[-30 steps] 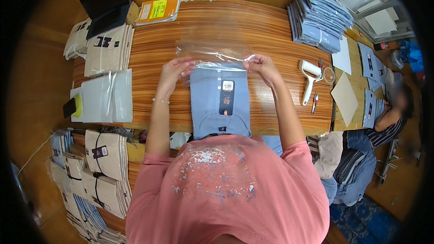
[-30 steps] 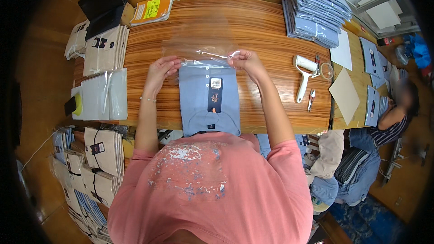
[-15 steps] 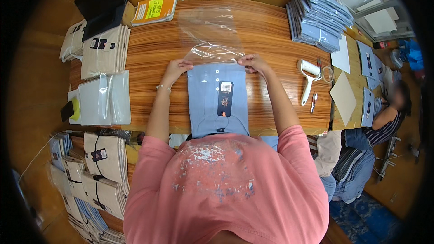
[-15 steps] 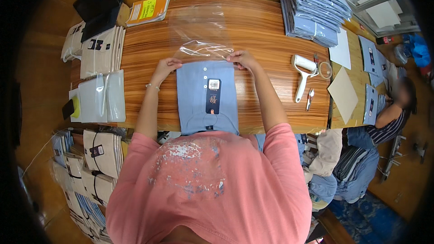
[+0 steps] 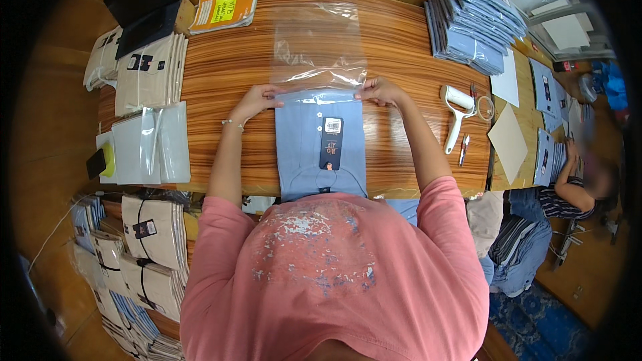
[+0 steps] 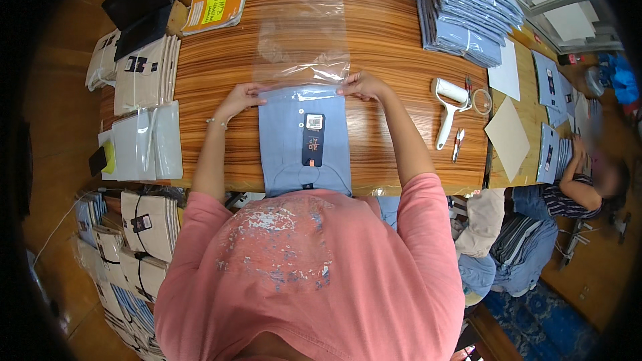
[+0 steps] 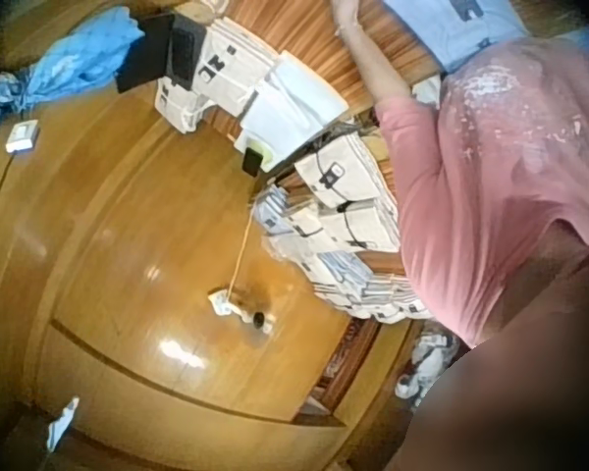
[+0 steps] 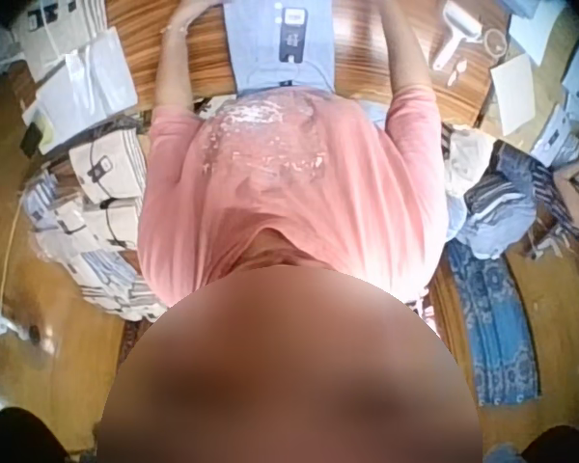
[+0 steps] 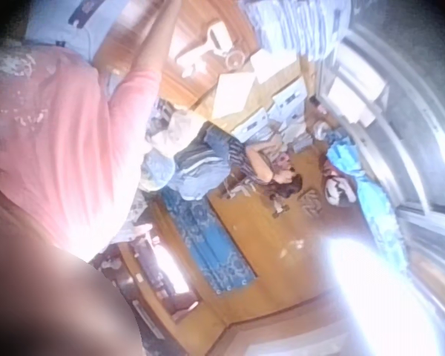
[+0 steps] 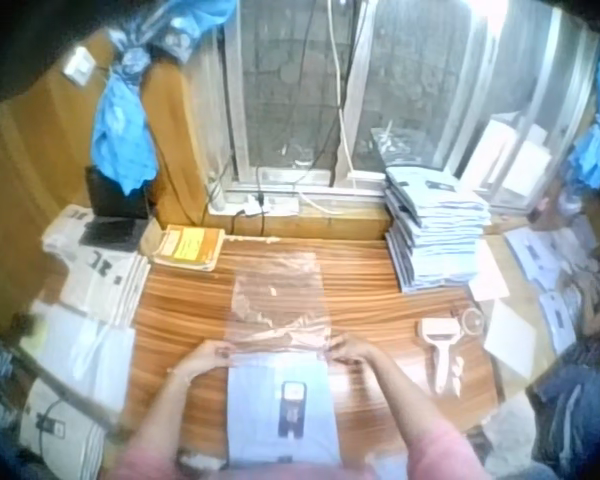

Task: The person folds a blue shirt over a piece of cardboard, secures the collar, uses a lint roller on the fabric, and places the folded shirt into a plastic bag before adding it to a stack.

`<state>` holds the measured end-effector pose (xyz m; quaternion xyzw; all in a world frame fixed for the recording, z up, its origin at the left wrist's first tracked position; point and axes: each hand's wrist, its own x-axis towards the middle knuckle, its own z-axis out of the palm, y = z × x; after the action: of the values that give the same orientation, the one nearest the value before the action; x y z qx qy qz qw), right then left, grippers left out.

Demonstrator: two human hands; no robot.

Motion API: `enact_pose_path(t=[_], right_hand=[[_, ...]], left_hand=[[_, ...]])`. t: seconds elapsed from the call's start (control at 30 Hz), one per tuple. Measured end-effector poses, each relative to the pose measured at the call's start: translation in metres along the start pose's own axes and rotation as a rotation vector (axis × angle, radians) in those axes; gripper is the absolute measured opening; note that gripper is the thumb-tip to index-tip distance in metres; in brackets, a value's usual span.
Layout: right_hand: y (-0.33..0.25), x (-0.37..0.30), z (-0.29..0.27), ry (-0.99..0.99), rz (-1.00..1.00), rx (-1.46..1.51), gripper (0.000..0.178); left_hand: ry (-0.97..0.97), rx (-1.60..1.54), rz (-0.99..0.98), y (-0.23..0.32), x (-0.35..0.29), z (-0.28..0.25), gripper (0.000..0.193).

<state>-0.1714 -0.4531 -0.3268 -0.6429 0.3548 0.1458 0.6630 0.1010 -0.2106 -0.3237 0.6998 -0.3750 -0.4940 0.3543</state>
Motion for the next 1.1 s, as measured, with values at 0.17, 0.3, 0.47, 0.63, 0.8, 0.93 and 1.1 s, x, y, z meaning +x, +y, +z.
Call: enact_pose_path(t=[0.17,0.3,0.47,0.63,0.8,0.93,1.1], right_hand=[[0.002,0.001,0.001,-0.052,-0.022,0.019,0.027],[0.0,0.008,0.003,-0.041,-0.05,0.016,0.026],[-0.004,-0.002,0.003,-0.123,0.002,-0.01,0.024],[-0.009,-0.021,0.014,-0.106,0.138,0.081,0.024],[0.001,-0.033,0.019,-0.184,0.078,0.266,0.031],[0.009,-0.045,0.023,-0.229,0.082,0.472,0.041],[0.026,-0.073,0.051,-0.235,0.113,0.484,0.046]], left_hand=[[0.092,0.012,-0.067,0.002,0.008,-0.006,0.025],[0.193,0.027,0.183,-0.022,0.017,-0.005,0.02],[-0.058,0.084,-0.006,-0.022,0.009,-0.011,0.028],[-0.212,0.149,-0.292,0.0,-0.009,-0.01,0.035],[-0.306,0.051,-0.321,-0.011,-0.017,-0.007,0.037],[-0.349,-0.045,-0.312,-0.014,-0.024,-0.003,0.031],[-0.383,0.051,-0.32,-0.012,-0.039,0.009,0.026]])
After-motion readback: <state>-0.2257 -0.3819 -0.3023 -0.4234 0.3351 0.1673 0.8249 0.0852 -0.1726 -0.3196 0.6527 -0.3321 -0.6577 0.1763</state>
